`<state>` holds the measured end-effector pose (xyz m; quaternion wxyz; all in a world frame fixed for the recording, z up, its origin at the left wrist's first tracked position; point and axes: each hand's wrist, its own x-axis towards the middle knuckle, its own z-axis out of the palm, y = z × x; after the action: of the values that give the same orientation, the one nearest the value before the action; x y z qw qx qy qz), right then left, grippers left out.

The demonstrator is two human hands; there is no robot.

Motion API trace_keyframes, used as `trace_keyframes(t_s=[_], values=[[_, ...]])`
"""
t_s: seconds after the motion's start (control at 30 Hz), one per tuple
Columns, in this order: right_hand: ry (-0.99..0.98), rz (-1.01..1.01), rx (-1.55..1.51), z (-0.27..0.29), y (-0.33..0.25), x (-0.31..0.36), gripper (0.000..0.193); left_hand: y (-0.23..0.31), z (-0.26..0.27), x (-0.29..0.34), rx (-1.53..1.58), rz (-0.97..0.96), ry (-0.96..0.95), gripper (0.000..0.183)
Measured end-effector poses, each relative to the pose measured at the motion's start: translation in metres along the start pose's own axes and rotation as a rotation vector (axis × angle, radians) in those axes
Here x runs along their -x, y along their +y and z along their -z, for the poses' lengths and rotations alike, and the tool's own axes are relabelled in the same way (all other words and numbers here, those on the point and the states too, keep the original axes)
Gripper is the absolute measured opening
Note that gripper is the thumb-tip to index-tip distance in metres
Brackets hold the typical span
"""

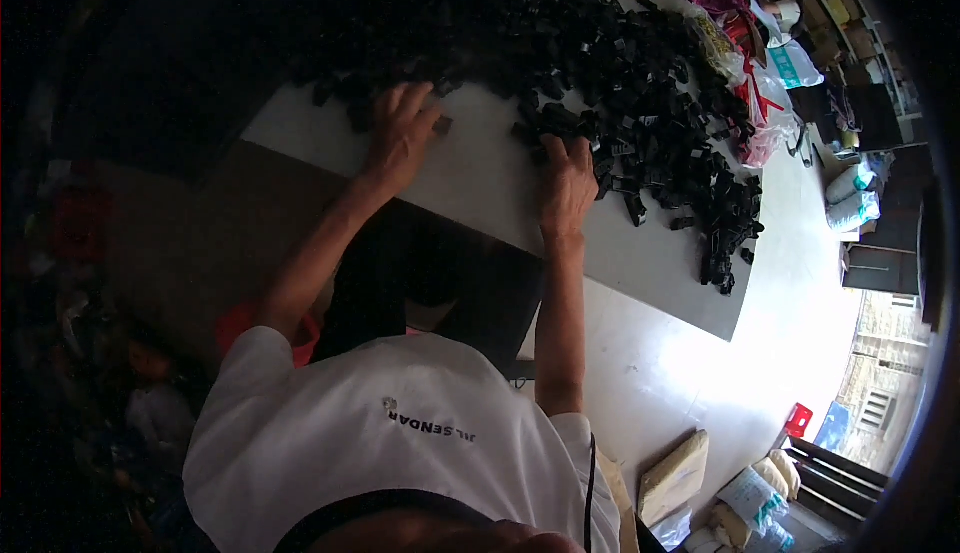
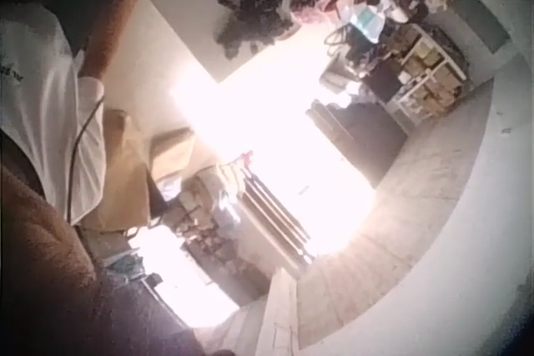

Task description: The person assembles small plastic components by hand, taking pieces from a pile on the table and fitting them together.

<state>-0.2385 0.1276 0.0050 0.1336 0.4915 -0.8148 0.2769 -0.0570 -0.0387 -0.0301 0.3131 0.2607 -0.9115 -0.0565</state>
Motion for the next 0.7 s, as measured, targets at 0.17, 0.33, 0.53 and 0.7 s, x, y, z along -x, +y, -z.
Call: trace_keyframes(t_s=[0.17,0.33,0.53,0.7], values=[[0.086,-0.063,-0.364,-0.001,-0.008,0.010,0.027,0.031,0.018,0.005,0.397,0.114,-0.104,0.032],[-0.040,-0.380,-1.196,0.012,-0.028,0.020,0.026,0.047,0.021,0.013,0.606,0.184,-0.155,0.030],[0.008,-0.294,-1.318,0.014,-0.051,0.029,0.030,0.054,0.018,0.019,1.127,0.324,-0.371,0.024],[0.013,-0.183,-1.064,-0.002,-0.045,0.044,0.031,0.064,0.038,0.016,1.512,0.577,-0.549,0.023]])
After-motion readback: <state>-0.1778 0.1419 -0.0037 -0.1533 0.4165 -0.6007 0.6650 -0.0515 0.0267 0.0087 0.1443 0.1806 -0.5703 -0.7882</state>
